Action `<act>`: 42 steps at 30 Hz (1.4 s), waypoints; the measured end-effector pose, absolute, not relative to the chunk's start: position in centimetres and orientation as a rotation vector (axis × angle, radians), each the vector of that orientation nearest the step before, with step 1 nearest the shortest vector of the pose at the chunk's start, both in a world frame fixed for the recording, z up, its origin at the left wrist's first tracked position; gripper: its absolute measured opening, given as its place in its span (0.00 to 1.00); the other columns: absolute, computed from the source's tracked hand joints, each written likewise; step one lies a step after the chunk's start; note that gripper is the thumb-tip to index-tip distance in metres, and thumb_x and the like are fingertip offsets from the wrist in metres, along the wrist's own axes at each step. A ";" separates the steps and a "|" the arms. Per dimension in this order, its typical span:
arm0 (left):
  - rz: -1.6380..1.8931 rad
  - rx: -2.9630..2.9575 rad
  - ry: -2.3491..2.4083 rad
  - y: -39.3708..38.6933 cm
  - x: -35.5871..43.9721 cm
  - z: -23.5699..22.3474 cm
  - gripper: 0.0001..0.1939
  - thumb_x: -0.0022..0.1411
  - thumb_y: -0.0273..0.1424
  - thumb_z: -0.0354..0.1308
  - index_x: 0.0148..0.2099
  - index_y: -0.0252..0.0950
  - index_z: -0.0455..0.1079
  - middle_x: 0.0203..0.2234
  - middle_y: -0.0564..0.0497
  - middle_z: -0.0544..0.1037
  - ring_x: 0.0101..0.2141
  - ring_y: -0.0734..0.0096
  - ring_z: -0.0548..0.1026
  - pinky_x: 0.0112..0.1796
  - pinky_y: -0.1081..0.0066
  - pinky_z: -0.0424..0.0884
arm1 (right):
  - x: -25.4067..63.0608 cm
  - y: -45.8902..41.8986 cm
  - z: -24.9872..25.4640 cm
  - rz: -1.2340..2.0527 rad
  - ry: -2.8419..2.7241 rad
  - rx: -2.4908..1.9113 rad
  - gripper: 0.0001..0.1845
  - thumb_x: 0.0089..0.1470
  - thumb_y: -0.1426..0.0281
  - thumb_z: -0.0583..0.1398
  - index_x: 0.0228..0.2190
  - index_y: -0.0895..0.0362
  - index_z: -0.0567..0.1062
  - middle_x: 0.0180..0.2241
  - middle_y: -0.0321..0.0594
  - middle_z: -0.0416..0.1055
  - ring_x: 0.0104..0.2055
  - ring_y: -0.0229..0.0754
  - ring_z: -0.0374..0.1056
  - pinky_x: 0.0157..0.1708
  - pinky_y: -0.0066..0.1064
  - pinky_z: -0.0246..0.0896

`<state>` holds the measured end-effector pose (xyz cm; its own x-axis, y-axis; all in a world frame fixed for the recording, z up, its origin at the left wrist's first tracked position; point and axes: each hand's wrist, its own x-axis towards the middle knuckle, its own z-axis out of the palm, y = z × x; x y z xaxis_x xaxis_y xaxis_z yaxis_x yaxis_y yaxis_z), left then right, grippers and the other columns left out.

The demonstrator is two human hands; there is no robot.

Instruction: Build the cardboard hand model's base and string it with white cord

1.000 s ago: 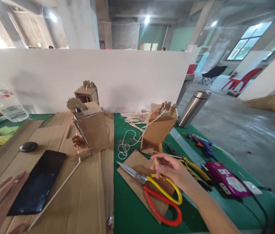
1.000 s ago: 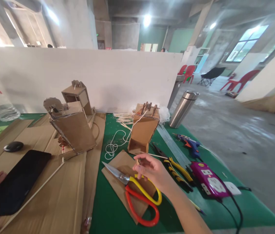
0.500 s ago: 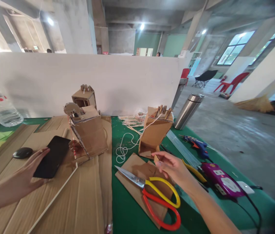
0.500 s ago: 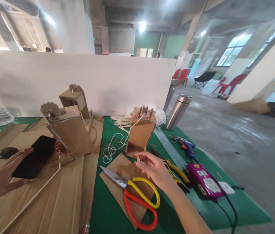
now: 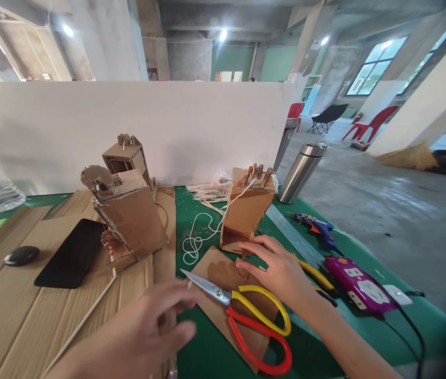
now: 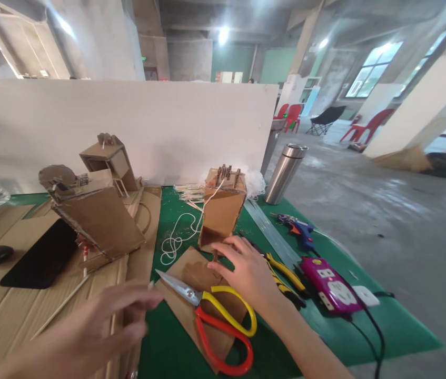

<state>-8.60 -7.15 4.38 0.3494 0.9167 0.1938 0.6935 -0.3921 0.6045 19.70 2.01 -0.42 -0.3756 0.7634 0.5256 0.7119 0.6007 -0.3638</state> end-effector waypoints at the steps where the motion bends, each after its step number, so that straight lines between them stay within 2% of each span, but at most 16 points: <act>1: 0.713 2.060 1.272 -5.6 -6.0 3.9 0.18 0.58 0.33 0.55 0.52 0.49 0.68 0.42 0.54 0.77 0.38 0.71 0.77 0.38 0.71 0.75 | 19.6 2.1 -0.4 0.029 -2.185 -1.135 0.14 0.56 0.62 0.60 0.43 0.52 0.74 0.39 0.45 0.70 0.43 0.50 0.67 0.41 0.42 0.66; 3: 0.803 1.806 1.068 -2.2 -1.9 2.9 0.21 0.60 0.31 0.53 0.56 0.42 0.64 0.49 0.47 0.73 0.45 0.68 0.75 0.42 0.68 0.74 | 19.5 2.3 -0.2 -0.061 -2.230 -1.104 0.14 0.55 0.66 0.61 0.44 0.53 0.74 0.41 0.46 0.70 0.43 0.51 0.66 0.41 0.43 0.65; 4: 0.823 1.714 0.991 -0.6 -0.3 2.4 0.21 0.61 0.30 0.53 0.57 0.40 0.63 0.48 0.45 0.73 0.45 0.67 0.75 0.43 0.67 0.74 | 19.5 2.4 -0.2 -0.091 -2.247 -1.104 0.15 0.55 0.68 0.60 0.45 0.53 0.74 0.41 0.46 0.70 0.44 0.51 0.66 0.42 0.44 0.65; 7: 0.844 1.631 0.856 2.6 2.2 1.2 0.15 0.61 0.28 0.52 0.50 0.36 0.68 0.41 0.48 0.77 0.43 0.66 0.75 0.44 0.65 0.73 | 19.8 2.8 -0.3 -0.163 -2.247 -1.140 0.18 0.54 0.73 0.59 0.47 0.52 0.74 0.43 0.46 0.70 0.44 0.51 0.65 0.42 0.43 0.64; 10: 0.812 1.532 0.781 3.8 2.5 0.9 0.12 0.62 0.27 0.52 0.48 0.35 0.69 0.40 0.49 0.77 0.43 0.67 0.75 0.46 0.65 0.72 | 20.3 3.1 -0.6 -0.235 -2.232 -1.178 0.17 0.55 0.71 0.59 0.47 0.51 0.74 0.42 0.45 0.70 0.43 0.50 0.65 0.42 0.43 0.63; 16: 0.801 1.602 0.784 4.9 2.2 0.4 0.13 0.61 0.26 0.52 0.48 0.35 0.69 0.43 0.48 0.77 0.45 0.67 0.74 0.47 0.67 0.70 | 20.2 3.2 -1.1 -0.304 -2.271 -1.224 0.13 0.55 0.69 0.60 0.44 0.52 0.75 0.42 0.44 0.73 0.43 0.51 0.65 0.40 0.42 0.59; 21: 0.876 1.782 0.946 5.4 2.2 -1.5 0.16 0.61 0.26 0.50 0.52 0.36 0.66 0.44 0.47 0.77 0.43 0.69 0.75 0.45 0.68 0.72 | 21.1 3.4 -1.1 -0.253 -2.270 -1.251 0.20 0.55 0.65 0.61 0.50 0.53 0.71 0.45 0.45 0.73 0.47 0.52 0.65 0.42 0.42 0.58; 25: 0.871 1.923 1.157 5.6 2.1 -2.7 0.18 0.59 0.23 0.50 0.52 0.37 0.66 0.42 0.47 0.77 0.41 0.69 0.76 0.44 0.67 0.73 | 23.2 3.7 -1.6 -0.248 -2.233 -1.391 0.10 0.58 0.68 0.56 0.40 0.55 0.74 0.37 0.43 0.76 0.43 0.50 0.67 0.39 0.41 0.56; 28: 0.812 2.032 1.298 5.5 2.3 -2.4 0.18 0.59 0.21 0.50 0.50 0.38 0.67 0.41 0.48 0.78 0.40 0.67 0.77 0.43 0.66 0.73 | 24.2 4.1 -2.5 -0.177 -2.290 -1.464 0.07 0.58 0.70 0.56 0.35 0.55 0.75 0.33 0.41 0.76 0.39 0.49 0.67 0.37 0.40 0.54; 34: 0.642 2.279 1.452 5.5 3.5 -0.8 0.20 0.57 0.18 0.50 0.50 0.39 0.68 0.42 0.48 0.79 0.41 0.64 0.77 0.44 0.63 0.72 | 24.1 4.7 -3.3 -0.031 -2.313 -1.481 0.08 0.59 0.72 0.56 0.31 0.53 0.76 0.32 0.37 0.77 0.38 0.46 0.67 0.37 0.39 0.50; 42: 0.608 2.273 1.495 5.8 4.2 -0.9 0.19 0.58 0.19 0.50 0.50 0.40 0.68 0.37 0.50 0.80 0.38 0.65 0.78 0.40 0.66 0.72 | 24.0 4.6 -3.0 0.068 -2.275 -1.474 0.09 0.59 0.74 0.56 0.31 0.53 0.75 0.33 0.35 0.77 0.38 0.45 0.68 0.37 0.37 0.48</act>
<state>4.17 5.77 -0.90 0.3504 0.9230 0.1588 0.7718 -0.3806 0.5094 23.96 4.64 -2.96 -0.3447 0.8810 0.3241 0.8601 0.4347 -0.2670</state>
